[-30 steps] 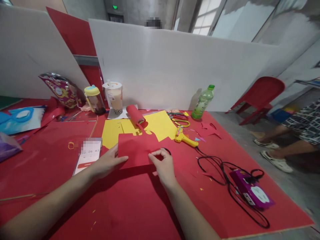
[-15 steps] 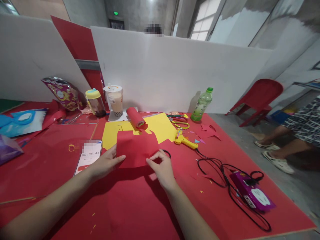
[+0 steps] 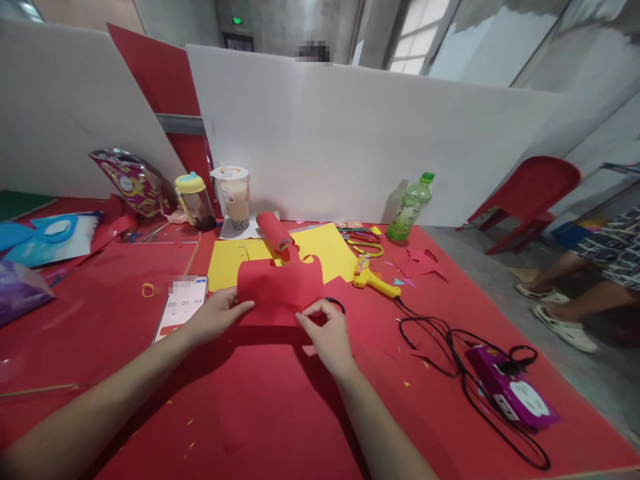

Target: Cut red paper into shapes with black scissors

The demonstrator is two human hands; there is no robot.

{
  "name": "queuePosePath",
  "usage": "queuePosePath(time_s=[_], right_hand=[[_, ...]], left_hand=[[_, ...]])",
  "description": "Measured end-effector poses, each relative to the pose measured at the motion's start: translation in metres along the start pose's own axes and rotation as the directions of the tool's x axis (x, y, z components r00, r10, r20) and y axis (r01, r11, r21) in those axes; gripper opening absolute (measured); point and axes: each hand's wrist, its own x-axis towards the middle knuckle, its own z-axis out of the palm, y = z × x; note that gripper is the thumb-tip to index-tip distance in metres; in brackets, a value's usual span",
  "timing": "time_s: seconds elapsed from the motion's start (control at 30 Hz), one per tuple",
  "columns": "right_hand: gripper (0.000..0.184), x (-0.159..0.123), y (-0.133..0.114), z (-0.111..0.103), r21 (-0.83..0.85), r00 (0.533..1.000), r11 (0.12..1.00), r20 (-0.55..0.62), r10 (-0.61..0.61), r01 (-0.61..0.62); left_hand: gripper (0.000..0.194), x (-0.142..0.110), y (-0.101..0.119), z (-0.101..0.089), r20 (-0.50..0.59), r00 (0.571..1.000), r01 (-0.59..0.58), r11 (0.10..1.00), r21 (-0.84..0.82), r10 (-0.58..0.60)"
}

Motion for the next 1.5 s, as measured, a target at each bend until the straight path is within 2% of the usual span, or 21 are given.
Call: queuePosePath(time_s=[0.3, 0.53, 0.67, 0.83, 1.0, 1.07, 1.13, 1.23, 1.33, 1.5], right_hand=[[0.018, 0.002, 0.002, 0.000, -0.035, 0.999, 0.999, -0.024, -0.042, 0.041], [0.018, 0.002, 0.006, 0.001, -0.064, 0.998, 0.997, -0.053, -0.036, 0.033], [0.019, 0.001, 0.006, 0.001, -0.063, 0.998, 0.998, -0.055, -0.021, 0.017], [0.022, 0.001, 0.005, 0.003, -0.079, 0.996, 0.997, -0.089, -0.029, 0.022], [0.019, -0.002, 0.006, 0.001, -0.090, 0.986, 0.994, -0.149, -0.077, 0.064], [0.019, -0.003, 0.006, -0.002, -0.079, 0.981, 0.993, -0.164, -0.104, 0.092], [0.018, -0.004, 0.005, -0.003, -0.075, 0.979, 0.991, -0.164, -0.120, 0.109], [0.011, -0.003, 0.004, -0.002, -0.092, 0.982, 0.991, -0.153, -0.113, 0.100], [0.011, -0.001, 0.006, 0.000, -0.113, 0.985, 0.990, -0.143, -0.100, 0.085], [0.021, 0.001, 0.012, 0.001, -0.152, 0.980, 0.983, -0.153, -0.125, 0.101]], left_hand=[[0.015, 0.000, 0.001, -0.003, 0.070, 0.998, -0.002, 0.997, -0.083, 0.008], [0.028, -0.007, 0.003, 0.004, 0.254, 0.965, 0.138, 0.949, -0.285, -0.064], [0.025, -0.007, -0.001, 0.007, 0.269, 0.962, 0.139, 0.925, -0.353, -0.042], [0.027, -0.006, -0.007, 0.007, 0.262, 0.965, 0.108, 0.926, -0.361, -0.010], [0.020, -0.009, 0.000, 0.004, 0.235, 0.971, 0.038, 0.942, -0.335, 0.044], [0.016, -0.010, 0.004, 0.000, 0.200, 0.975, -0.043, 0.966, -0.255, 0.096], [0.010, -0.009, 0.008, -0.003, 0.158, 0.979, -0.117, 0.990, -0.084, 0.129], [0.017, -0.005, 0.009, -0.007, 0.089, 0.994, -0.063, 0.997, 0.049, 0.058], [0.026, 0.000, 0.008, -0.008, 0.063, 0.998, 0.010, 0.997, 0.075, -0.015], [0.029, 0.000, 0.007, -0.008, 0.057, 0.994, 0.091, 0.993, 0.077, -0.096]])
